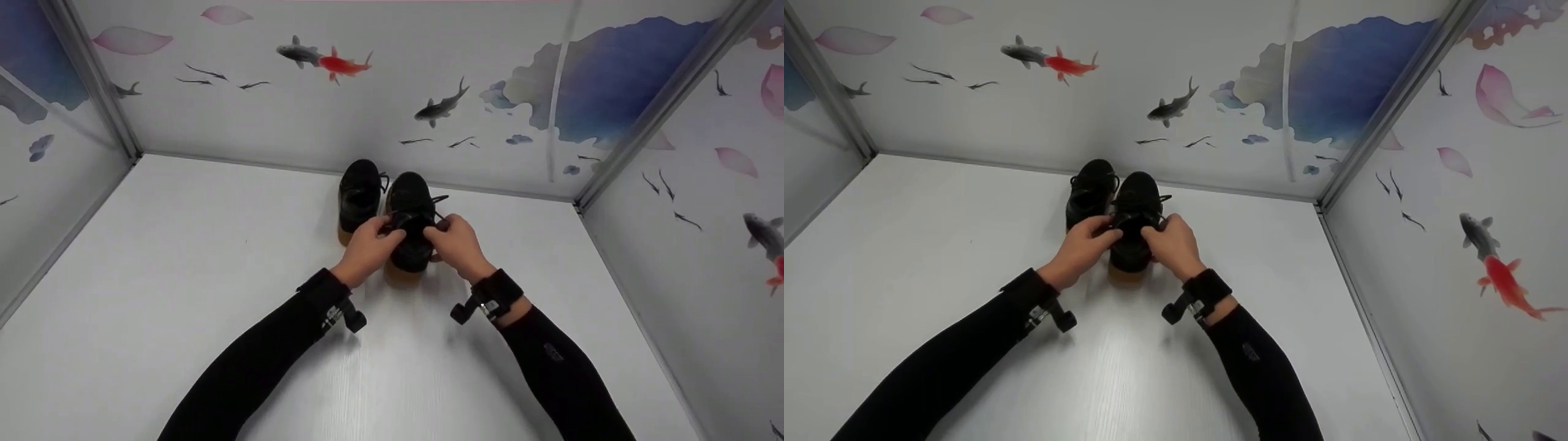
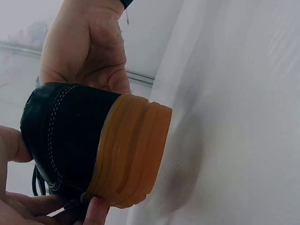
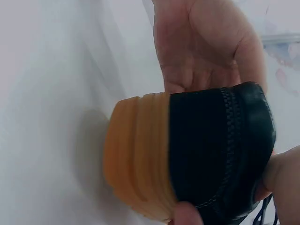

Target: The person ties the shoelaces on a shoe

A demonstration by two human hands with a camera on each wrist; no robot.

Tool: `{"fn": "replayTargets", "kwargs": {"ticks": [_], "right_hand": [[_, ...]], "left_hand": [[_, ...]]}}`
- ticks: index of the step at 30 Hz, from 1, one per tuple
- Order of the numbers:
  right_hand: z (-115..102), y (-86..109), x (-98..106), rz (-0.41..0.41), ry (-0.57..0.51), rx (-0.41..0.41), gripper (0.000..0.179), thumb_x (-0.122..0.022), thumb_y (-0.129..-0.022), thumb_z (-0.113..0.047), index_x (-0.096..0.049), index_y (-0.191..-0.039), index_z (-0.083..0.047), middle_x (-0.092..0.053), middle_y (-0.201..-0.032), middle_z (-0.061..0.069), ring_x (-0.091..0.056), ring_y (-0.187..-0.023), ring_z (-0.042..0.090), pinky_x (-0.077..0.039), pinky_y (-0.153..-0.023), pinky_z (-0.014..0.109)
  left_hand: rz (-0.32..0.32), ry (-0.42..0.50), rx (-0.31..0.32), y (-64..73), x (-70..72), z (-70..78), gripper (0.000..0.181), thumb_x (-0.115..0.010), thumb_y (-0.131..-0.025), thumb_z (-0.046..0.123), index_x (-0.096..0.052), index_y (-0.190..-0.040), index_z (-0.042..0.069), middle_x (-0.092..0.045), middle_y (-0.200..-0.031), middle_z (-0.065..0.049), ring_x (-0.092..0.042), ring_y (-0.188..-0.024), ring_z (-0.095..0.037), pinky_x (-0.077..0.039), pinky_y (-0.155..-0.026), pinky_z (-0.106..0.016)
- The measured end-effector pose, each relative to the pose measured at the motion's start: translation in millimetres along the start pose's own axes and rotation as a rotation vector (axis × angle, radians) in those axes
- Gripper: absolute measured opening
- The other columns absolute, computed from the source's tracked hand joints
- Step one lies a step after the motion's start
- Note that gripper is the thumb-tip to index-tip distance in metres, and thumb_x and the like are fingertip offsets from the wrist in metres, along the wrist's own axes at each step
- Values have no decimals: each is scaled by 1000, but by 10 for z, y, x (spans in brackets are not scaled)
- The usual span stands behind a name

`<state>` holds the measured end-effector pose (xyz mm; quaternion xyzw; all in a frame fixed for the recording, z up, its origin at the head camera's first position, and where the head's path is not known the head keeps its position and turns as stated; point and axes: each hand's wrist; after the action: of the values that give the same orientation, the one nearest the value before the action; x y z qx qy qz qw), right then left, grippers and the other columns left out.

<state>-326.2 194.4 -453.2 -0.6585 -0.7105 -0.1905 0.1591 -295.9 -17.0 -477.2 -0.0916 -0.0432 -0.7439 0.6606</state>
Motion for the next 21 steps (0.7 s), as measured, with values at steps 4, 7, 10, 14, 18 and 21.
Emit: {"fn": "replayTargets", "kwargs": {"ticks": [4, 7, 10, 14, 18, 21], "right_hand": [[8, -160, 3, 57, 14, 20, 31, -66, -102, -23, -62, -119, 3, -67, -114, 20, -71, -93, 30, -67, -70, 37], [5, -263, 0, 87, 28, 16, 33, -66, -102, -25, -65, -120, 3, -69, -114, 19, -73, -90, 29, -67, -70, 36], [-9, -357, -6, 116, 45, 8, 36, -65, -103, -27, -68, -122, 3, -70, -115, 18, -74, -88, 28, -66, -71, 35], [-40, -456, -20, 137, 76, 8, 37, -64, -105, -29, -73, -122, 2, -72, -113, 16, -76, -86, 26, -66, -71, 34], [-70, -519, -42, 151, 102, 5, 33, -63, -106, -30, -77, -114, -1, -73, -104, 12, -76, -81, 24, -65, -69, 33], [-90, -557, -57, 174, 116, -8, 30, -63, -105, -30, -77, -102, -3, -73, -93, 10, -75, -76, 23, -64, -68, 34]], "left_hand": [[-25, 27, -6, -104, -14, 14, 70, -66, -111, 37, -45, -166, -1, -49, -168, -18, -49, -154, -29, -47, -122, -43], [-57, 62, 5, -166, -12, 22, 77, -66, -111, 41, -38, -170, 0, -42, -174, -18, -43, -159, -29, -43, -125, -43], [-91, 96, 28, -230, -3, 19, 85, -67, -110, 45, -31, -174, 2, -33, -179, -16, -35, -164, -28, -37, -130, -43], [-133, 153, 59, -325, 10, 7, 91, -68, -108, 43, -22, -177, 6, -24, -183, -13, -27, -168, -27, -32, -132, -42], [-156, 192, 84, -448, -8, -17, 92, -67, -108, 40, -17, -178, 8, -19, -184, -12, -23, -169, -27, -29, -134, -44], [-158, 199, 105, -592, -52, -110, 99, -69, -105, 42, -12, -179, 11, -14, -186, -8, -19, -170, -25, -25, -135, -44]]}}
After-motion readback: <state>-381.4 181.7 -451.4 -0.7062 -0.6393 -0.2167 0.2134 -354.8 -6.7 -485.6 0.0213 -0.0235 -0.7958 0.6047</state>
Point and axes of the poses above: each hand's wrist, its own y-axis away from the middle knuckle, its own x-axis out of the back of the hand, z = x × y
